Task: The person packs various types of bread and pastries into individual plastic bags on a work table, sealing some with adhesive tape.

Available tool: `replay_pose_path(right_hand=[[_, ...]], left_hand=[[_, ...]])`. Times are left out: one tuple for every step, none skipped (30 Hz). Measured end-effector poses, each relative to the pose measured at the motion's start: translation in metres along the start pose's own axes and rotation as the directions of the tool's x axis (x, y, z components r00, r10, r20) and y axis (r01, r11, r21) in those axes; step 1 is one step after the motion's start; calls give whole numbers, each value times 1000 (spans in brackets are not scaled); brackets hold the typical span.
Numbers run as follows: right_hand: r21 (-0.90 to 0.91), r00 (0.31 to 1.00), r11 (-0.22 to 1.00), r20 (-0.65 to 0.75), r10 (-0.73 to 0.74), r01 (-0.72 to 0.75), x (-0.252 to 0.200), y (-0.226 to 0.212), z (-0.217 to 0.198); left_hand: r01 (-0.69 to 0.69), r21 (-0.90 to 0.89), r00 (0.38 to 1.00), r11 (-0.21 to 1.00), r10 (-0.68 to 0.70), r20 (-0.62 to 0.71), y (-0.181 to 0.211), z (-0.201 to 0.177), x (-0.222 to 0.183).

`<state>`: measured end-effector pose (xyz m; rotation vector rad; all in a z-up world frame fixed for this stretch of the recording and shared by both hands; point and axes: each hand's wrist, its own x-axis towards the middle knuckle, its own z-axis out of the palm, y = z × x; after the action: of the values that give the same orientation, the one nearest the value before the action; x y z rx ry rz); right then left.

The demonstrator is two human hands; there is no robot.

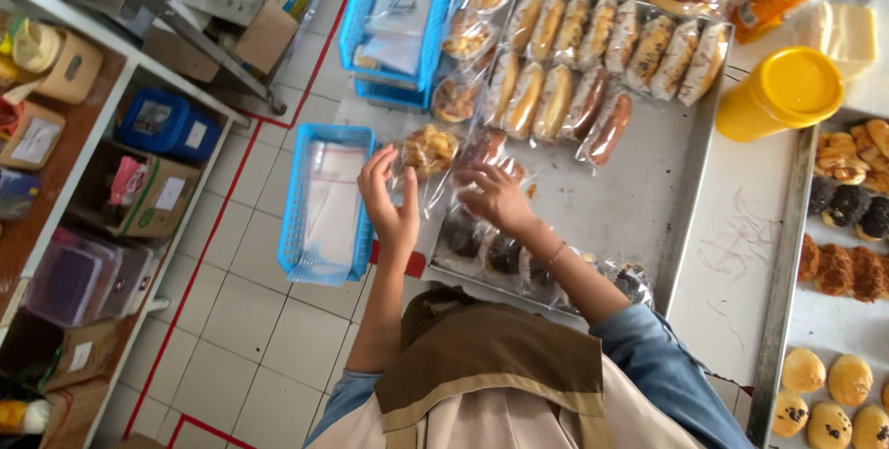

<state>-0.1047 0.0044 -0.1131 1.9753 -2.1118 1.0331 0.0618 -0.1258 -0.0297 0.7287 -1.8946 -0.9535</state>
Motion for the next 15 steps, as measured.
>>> replay_pose_path(right_hand=[[-1,999,999,-23,-41,41,0,3,4],[-4,998,999,-20,-54,54,4,7,5],[86,993,996,-120,-4,14,10,8,3],[178,976,984,-212,57,-19,16,7,-3],[173,977,985,-209,47,-10,23,8,-15],[138,974,990,-225,7,25,27,7,-31],[103,970,993,-239,-33,59,29,4,-47],[102,970,993,-242,-29,55,31,-6,-56],[-36,984,991,-127,126,-132,32,-17,-60],[-195,956,936,-40,290,-292,37,-26,-60],[-198,955,935,-52,291,-296,41,-36,-51],[-294,857,862,193,477,-413,42,-47,-38],[-414,663,769,398,635,-488,40,-50,-28],[-415,661,765,393,640,-493,38,-47,-19],[-320,757,800,279,591,-508,40,-44,-10]], left_hand=[[7,-13,1000,1000,-7,14,0,-5,-2],[5,-15,1000,1000,-5,1,-1,-10,1],[-139,1,988,990,138,66,-4,-16,5],[-280,8,952,960,276,135,-8,-19,7],[-281,7,953,960,278,124,-14,-14,13],[-340,-112,898,934,358,255,-23,-6,19],[-376,-236,818,896,440,370,-33,2,22],[-376,-239,815,895,442,374,-44,10,23],[-330,-121,809,936,347,475,-55,17,22],[-300,1,791,954,248,559,-64,24,26],[-310,-4,786,951,259,561,-72,27,26],[-195,-27,835,980,181,520,-76,29,25],[-77,-56,871,995,95,482,-79,29,26],[-80,-59,868,995,99,486,-79,27,26],[-132,-89,853,987,159,498,-77,23,27]])
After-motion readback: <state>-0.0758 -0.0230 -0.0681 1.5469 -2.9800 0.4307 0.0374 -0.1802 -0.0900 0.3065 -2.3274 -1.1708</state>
